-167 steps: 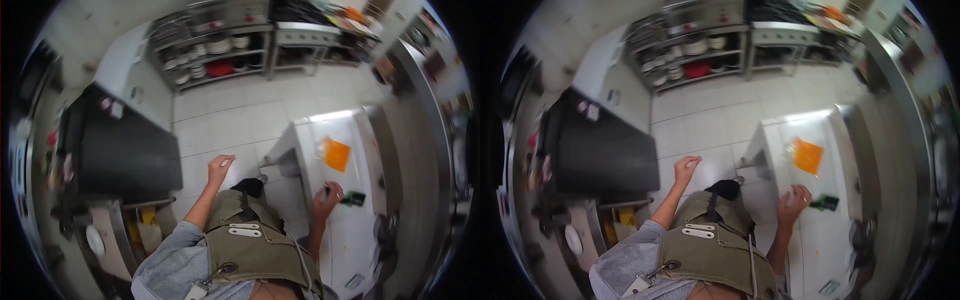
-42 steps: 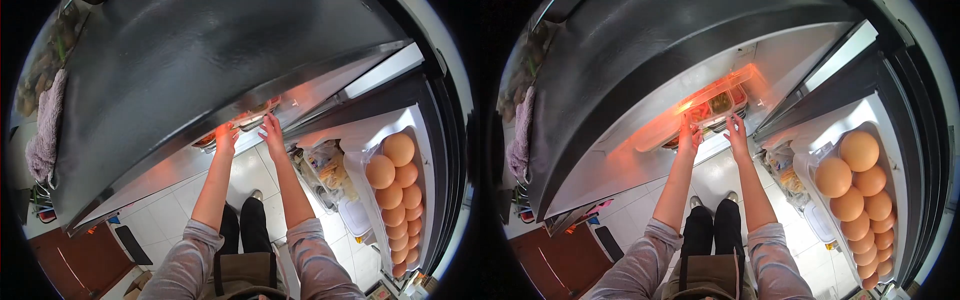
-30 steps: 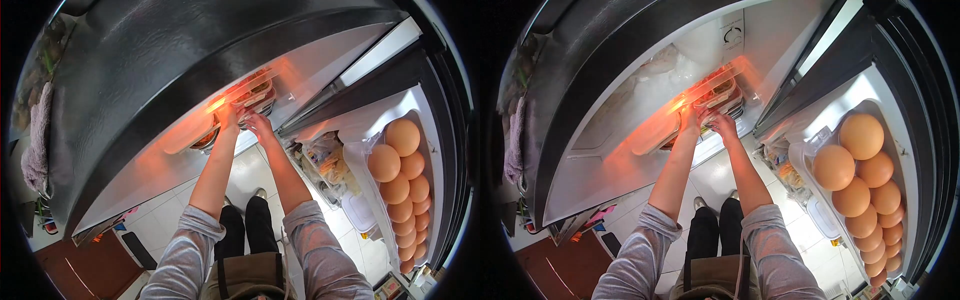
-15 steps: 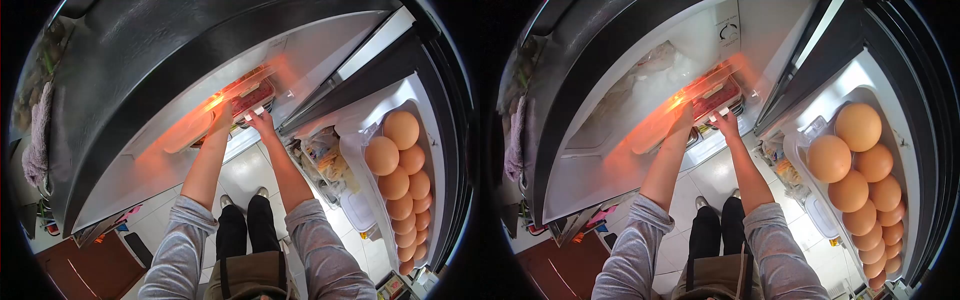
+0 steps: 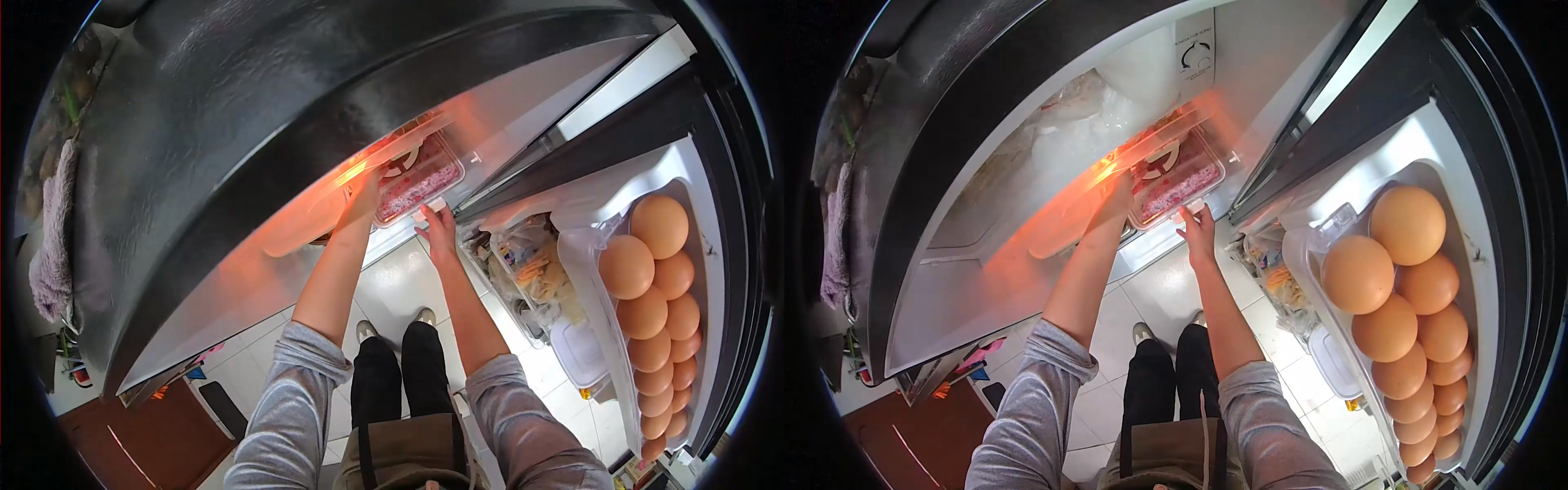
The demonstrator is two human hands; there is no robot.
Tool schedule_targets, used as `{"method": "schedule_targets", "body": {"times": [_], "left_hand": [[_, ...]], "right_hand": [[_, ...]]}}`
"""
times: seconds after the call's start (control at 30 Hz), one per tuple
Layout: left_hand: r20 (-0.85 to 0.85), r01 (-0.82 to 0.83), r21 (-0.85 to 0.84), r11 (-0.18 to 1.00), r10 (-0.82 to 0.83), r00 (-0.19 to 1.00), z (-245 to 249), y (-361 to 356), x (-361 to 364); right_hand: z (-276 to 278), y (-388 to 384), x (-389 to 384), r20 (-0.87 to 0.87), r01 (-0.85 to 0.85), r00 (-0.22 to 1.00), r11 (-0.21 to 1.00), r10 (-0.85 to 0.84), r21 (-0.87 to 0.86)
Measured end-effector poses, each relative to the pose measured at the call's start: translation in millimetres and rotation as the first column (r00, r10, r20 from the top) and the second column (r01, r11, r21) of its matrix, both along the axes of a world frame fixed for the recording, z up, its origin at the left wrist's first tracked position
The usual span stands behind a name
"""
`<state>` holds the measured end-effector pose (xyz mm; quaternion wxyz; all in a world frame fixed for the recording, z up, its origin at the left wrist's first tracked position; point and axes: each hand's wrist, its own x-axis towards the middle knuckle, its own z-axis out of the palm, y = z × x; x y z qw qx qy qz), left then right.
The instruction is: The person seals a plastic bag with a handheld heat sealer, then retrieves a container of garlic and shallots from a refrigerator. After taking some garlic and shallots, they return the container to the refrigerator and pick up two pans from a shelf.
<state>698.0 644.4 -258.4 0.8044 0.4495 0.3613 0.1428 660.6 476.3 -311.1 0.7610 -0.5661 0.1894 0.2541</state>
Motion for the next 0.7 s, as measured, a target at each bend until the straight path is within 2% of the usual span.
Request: {"method": "schedule_targets", "body": {"times": [0.07, 0.13, 0.17, 0.2, 0.27, 0.33, 0.4, 0.43, 0.53, 0.6, 0.67, 0.7], "left_hand": [[0.004, 0.011, -0.006, 1.000, -0.011, 1.000, -4.5, -1.2, 1.3], [0.018, 0.028, -0.007, 1.000, -0.028, 0.999, -7.0, -3.8, 4.6], [0.024, 0.043, -0.005, 0.999, -0.043, 0.999, -10.1, -5.4, 7.3], [0.030, 0.057, -0.003, 0.998, -0.057, 0.998, -13.6, -8.3, 10.2], [0.041, 0.084, 0.001, 0.997, -0.084, 0.996, -20.2, -12.0, 13.2], [0.053, 0.091, -0.001, 0.996, -0.090, 0.995, -25.3, -16.1, 14.0], [0.209, 0.133, -0.186, 0.973, -0.093, 0.973, -27.8, -19.7, 7.3], [0.208, 0.129, -0.185, 0.974, -0.090, 0.974, -26.0, -22.0, 2.3], [0.145, 0.126, -0.214, 0.969, -0.096, 0.985, -8.7, -39.2, -21.2], [0.187, 0.011, -0.296, 0.955, 0.047, 0.981, 14.9, -60.6, -47.8], [0.107, -0.054, -0.314, 0.948, 0.092, 0.990, 35.2, -77.3, -76.2], [0.081, -0.053, -0.321, 0.946, 0.083, 0.993, 46.3, -83.1, -90.7]], "right_hand": [[4.6, 6.5, 3.4, -0.049, 0.022, 0.999, 1.000, -0.022, -0.007], [5.8, 17.2, 12.1, -0.245, 0.207, 0.957, 0.958, -0.155, 0.201], [-3.4, 20.8, 17.6, -0.185, 0.114, 0.981, 0.953, -0.063, 0.281], [-8.5, 21.1, 21.7, -0.186, 0.120, 0.980, 0.951, -0.067, 0.286], [-12.0, 19.0, 25.0, -0.130, 0.015, 0.991, 0.959, 0.023, 0.282], [-14.7, 17.4, 25.4, -0.144, 0.036, 0.990, 0.966, 0.002, 0.255], [-10.1, 17.5, 22.1, -0.141, 0.067, 0.989, 0.973, -0.036, 0.220], [-12.7, 16.5, 21.7, -0.142, 0.063, 0.989, 0.973, -0.032, 0.221], [-34.8, 9.8, 27.6, -0.149, 0.008, 0.988, 0.958, 0.037, 0.285], [-47.7, 5.9, 30.5, -0.119, 0.007, 0.992, 0.929, 0.040, 0.370], [-44.6, 2.4, 31.0, -0.120, 0.002, 0.992, 0.933, 0.044, 0.361], [-45.2, -0.2, 31.5, -0.068, -0.013, 0.997, 0.898, 0.048, 0.440]]}}
